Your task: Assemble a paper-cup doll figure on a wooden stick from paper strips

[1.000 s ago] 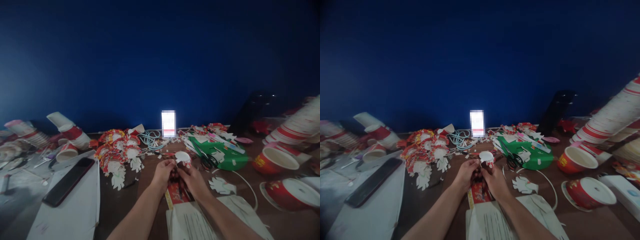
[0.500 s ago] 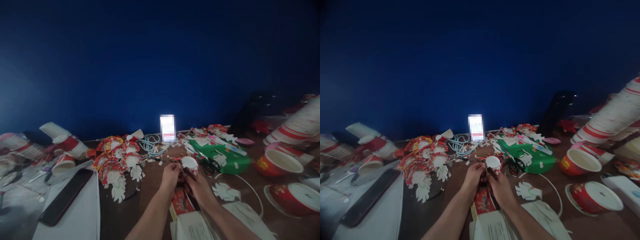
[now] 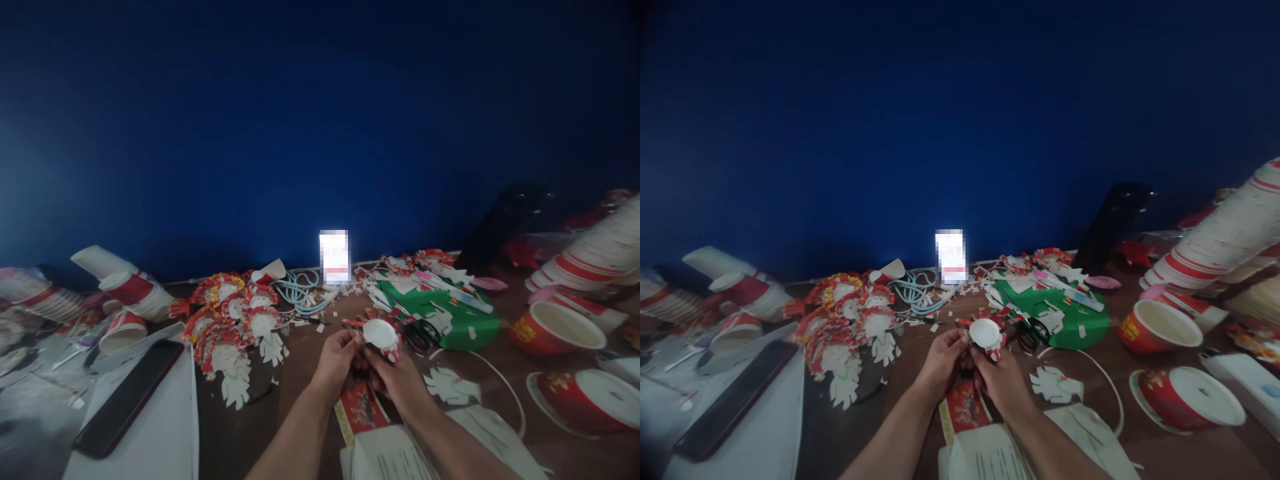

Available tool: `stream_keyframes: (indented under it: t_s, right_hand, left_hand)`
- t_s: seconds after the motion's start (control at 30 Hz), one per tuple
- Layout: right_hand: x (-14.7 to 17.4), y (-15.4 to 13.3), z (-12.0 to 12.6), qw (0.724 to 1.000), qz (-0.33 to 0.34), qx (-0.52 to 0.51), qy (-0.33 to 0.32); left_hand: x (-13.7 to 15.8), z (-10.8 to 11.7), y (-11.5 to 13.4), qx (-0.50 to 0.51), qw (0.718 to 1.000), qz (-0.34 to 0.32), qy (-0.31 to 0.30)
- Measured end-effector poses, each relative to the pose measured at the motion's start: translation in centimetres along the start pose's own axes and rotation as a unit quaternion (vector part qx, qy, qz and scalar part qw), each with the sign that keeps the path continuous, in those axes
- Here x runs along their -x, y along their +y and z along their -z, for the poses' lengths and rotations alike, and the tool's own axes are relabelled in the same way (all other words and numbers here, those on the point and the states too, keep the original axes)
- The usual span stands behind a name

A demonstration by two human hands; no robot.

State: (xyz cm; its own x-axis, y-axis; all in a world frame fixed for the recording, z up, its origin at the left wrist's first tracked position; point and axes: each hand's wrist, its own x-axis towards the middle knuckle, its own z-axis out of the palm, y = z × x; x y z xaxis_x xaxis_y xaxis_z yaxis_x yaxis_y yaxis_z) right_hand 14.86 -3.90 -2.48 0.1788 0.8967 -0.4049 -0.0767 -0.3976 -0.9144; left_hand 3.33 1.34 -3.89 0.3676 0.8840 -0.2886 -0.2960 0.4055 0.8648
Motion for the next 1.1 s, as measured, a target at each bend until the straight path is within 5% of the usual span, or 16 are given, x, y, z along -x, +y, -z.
stream_keyframes:
  t_s: [0.3,0.6,1.0,1.1]
  right_hand:
    - [-0.3,0.5,0.2,0.999,0.040,0.022,-0.019]
    - [-0.3,-0.3,0.4,0.990,0.129,0.062,-0.019]
    - [-0.2,-0.4,0.2,0.996,0.052,0.068,-0.040]
    - [-0.3,-0.2,0.1,0.994,0.074,0.069,-0.030]
  left_hand:
    - [0.6,0.2,0.4,-0.153,0.987,-0.007,0.045]
    - [1.1,0.3,0.5,-0.150,0.986,0.003,0.076]
    - [1.0,0.4,0.7,-0.097,0.995,-0.014,0.038]
    - [0.9,0.2,0.7,-0.103,0.993,-0.033,0.051]
